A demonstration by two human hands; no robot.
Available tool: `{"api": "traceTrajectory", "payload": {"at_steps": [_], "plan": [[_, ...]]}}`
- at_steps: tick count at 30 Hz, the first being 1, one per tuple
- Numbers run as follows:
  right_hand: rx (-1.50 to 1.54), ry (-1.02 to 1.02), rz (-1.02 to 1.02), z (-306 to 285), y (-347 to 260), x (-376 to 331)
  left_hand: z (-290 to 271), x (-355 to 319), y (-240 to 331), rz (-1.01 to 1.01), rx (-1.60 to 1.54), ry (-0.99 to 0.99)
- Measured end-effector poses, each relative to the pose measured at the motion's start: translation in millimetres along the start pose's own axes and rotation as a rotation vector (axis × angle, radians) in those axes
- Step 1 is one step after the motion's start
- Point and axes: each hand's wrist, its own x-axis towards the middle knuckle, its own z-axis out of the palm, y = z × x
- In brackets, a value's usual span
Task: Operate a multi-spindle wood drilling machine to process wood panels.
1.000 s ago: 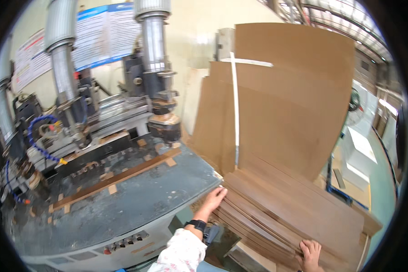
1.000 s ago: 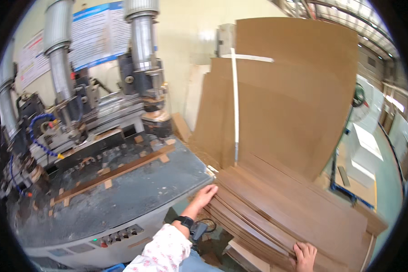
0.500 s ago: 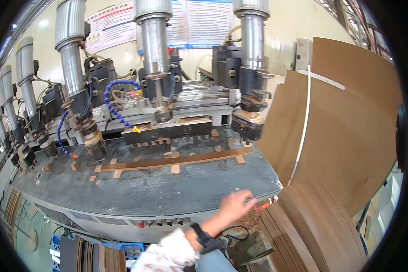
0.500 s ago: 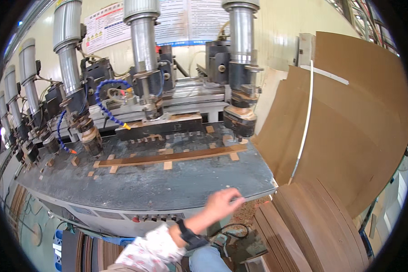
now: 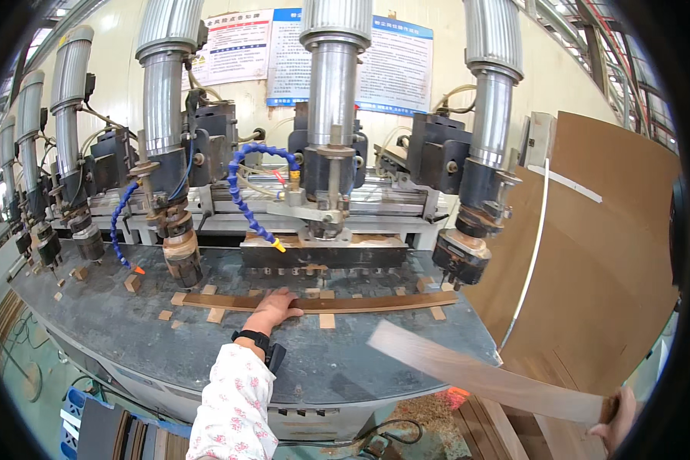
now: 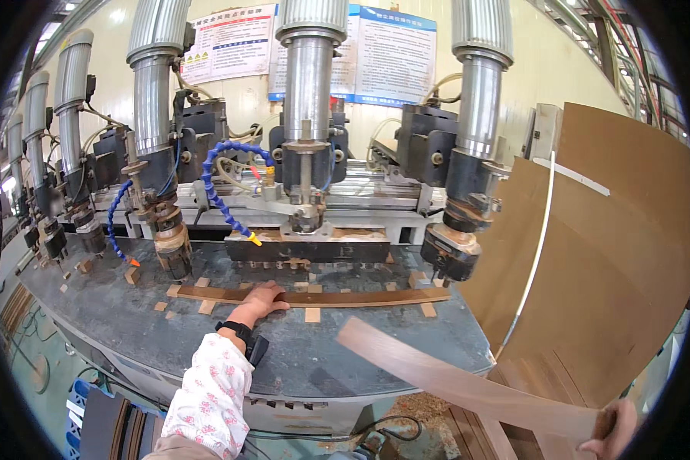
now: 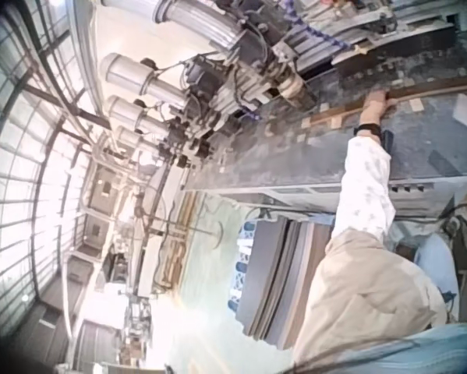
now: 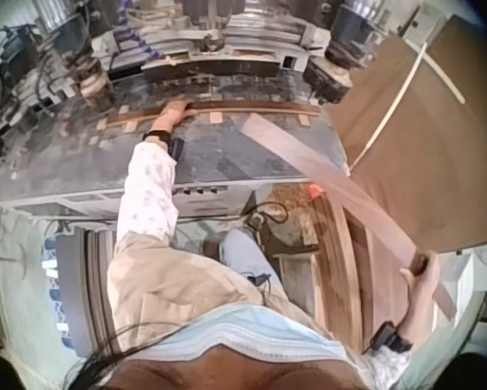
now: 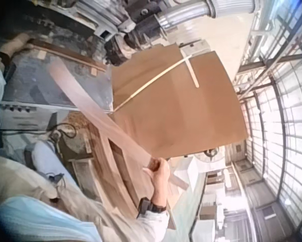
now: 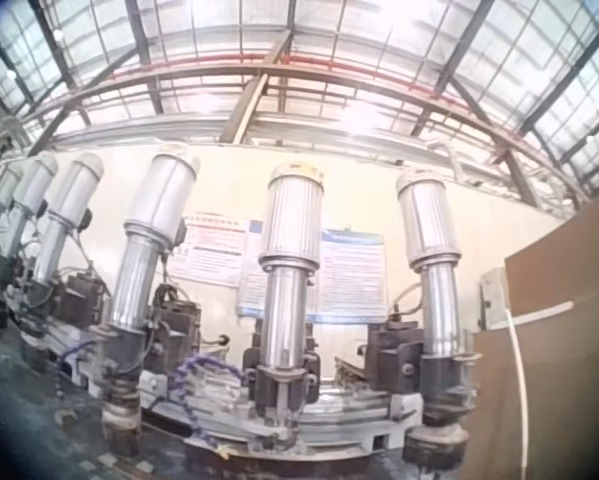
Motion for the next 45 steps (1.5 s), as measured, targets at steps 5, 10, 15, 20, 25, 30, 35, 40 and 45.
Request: {"api": "traceTrajectory", "payload": {"at_steps": [5, 10, 15, 20, 25, 30, 35, 40, 45], "plan": [[0.096, -0.221, -0.628, 76.9, -94.9, 90.2, -44.0, -49.7, -3.3, 0.139, -0.129, -0.119], [0.387, -0.444, -0.949, 169.8, -193.7, 143.8, -84.8, -219.5, 22.1, -0.051, -0.226, -0.292], [0.483, -0.588, -1.135, 308.8, -304.0, 166.7, -125.6, -438.5, 68.4, -0.546, -0.324, -0.377], [0.364, -0.402, -1.218, 396.6, -364.9, 175.5, -56.7, -549.1, 138.2, -0.767, -0.137, 0.044], [0.328, -0.298, -1.103, 430.7, -404.7, 190.5, 64.4, -677.8, 133.3, -1.25, -0.243, -0.02], [0.576, -0.571, -0.958, 432.9, -417.6, 187.5, 184.7, -770.4, 104.2, -1.33, -0.103, -0.099], [0.22, -0.292, -0.974, 423.5, -406.4, 146.6, 247.7, -774.0, 74.7, -1.559, -0.152, -0.355], [0.224, -0.423, -0.875, 379.9, -326.3, 57.2, 303.2, -774.7, 34.1, -1.684, -0.13, -0.349], [0.24, -0.346, -0.842, 364.2, -297.1, 3.3, 377.2, -826.3, -15.6, -1.64, -0.038, -0.492]]}}
